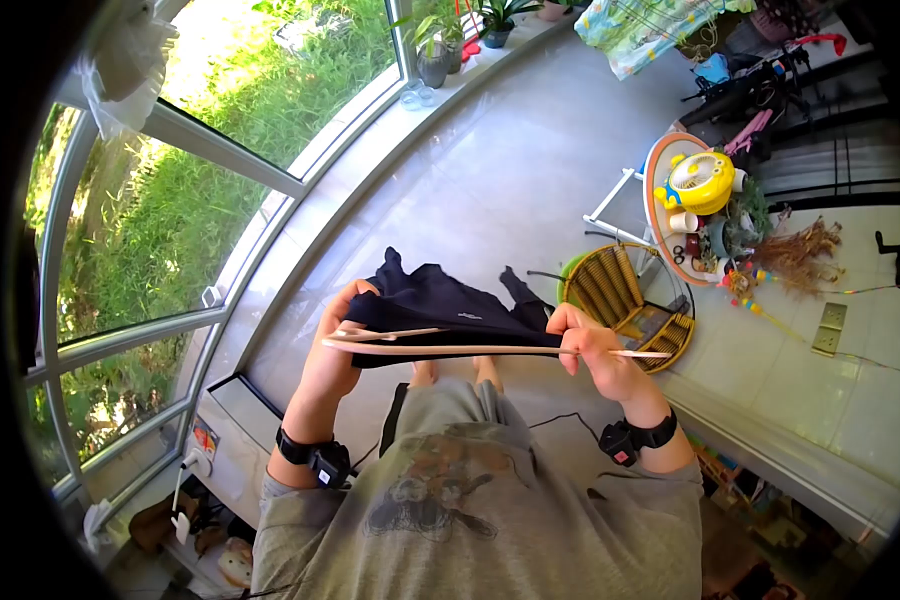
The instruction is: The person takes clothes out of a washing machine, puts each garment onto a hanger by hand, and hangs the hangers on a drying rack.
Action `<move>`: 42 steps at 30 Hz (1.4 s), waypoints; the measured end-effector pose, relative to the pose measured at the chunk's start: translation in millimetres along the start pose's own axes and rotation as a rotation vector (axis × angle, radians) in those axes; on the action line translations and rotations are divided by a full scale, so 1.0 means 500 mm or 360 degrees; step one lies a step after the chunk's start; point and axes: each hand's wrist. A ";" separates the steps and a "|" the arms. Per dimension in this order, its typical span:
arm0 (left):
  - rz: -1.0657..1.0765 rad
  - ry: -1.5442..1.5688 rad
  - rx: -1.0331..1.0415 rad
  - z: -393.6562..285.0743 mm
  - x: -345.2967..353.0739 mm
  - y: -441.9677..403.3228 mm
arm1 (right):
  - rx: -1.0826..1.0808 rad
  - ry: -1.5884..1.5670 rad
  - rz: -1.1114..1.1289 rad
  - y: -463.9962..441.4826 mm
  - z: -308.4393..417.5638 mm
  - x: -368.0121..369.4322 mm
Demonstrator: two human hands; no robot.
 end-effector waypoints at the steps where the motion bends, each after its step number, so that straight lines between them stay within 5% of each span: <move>1: -0.0022 -0.0021 -0.0021 0.001 0.001 -0.001 | 0.0008 -0.0008 -0.0004 0.000 -0.004 -0.002; 5: -0.0049 -0.0094 0.0072 0.018 -0.014 -0.017 | 0.0309 -0.0062 0.0064 -0.006 0.007 0.003; 7: -0.0044 -0.0083 0.0000 0.011 -0.014 -0.024 | 0.0769 0.0212 0.0159 -0.019 0.014 0.006; 12: -0.0104 -0.0200 0.0031 0.012 -0.020 -0.031 | 0.0374 0.0603 -0.0141 -0.026 -0.005 -0.010; 19: -0.0151 -0.0275 0.0187 0.028 -0.049 -0.039 | 0.0572 0.0479 -0.0088 -0.034 0.029 -0.033; 20: -0.0186 -0.0235 0.0168 0.026 -0.045 -0.039 | 0.0032 0.0739 -0.0028 -0.033 0.007 -0.032; 28: -0.0428 -0.0363 0.0392 0.042 -0.035 -0.064 | 0.0094 0.1087 -0.0265 -0.048 0.002 -0.008; 33: -0.0557 -0.0460 0.0454 0.044 -0.010 -0.089 | 0.0087 0.1697 -0.0022 -0.076 -0.019 0.070; 35: -0.0454 -0.0541 0.0662 0.054 0.010 -0.085 | 0.0044 0.1614 -0.0314 -0.106 0.002 0.075; 37: -0.0328 -0.0942 0.0865 0.030 0.050 -0.036 | -0.0580 0.1719 -0.0570 -0.142 0.086 0.070; 40: 0.0348 -0.0734 0.0747 -0.041 0.078 0.023 | -0.0524 0.1724 -0.0264 -0.174 -0.006 0.076; 42: 0.0300 -0.1103 0.0913 -0.059 0.046 0.004 | -0.0638 0.1666 -0.0401 -0.186 0.009 0.068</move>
Point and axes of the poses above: each hand's wrist, its own y-axis away from the middle knuckle, its own x-axis out of the palm, z = x × y, and after that the axes turned 5 degrees about -z, right-handed
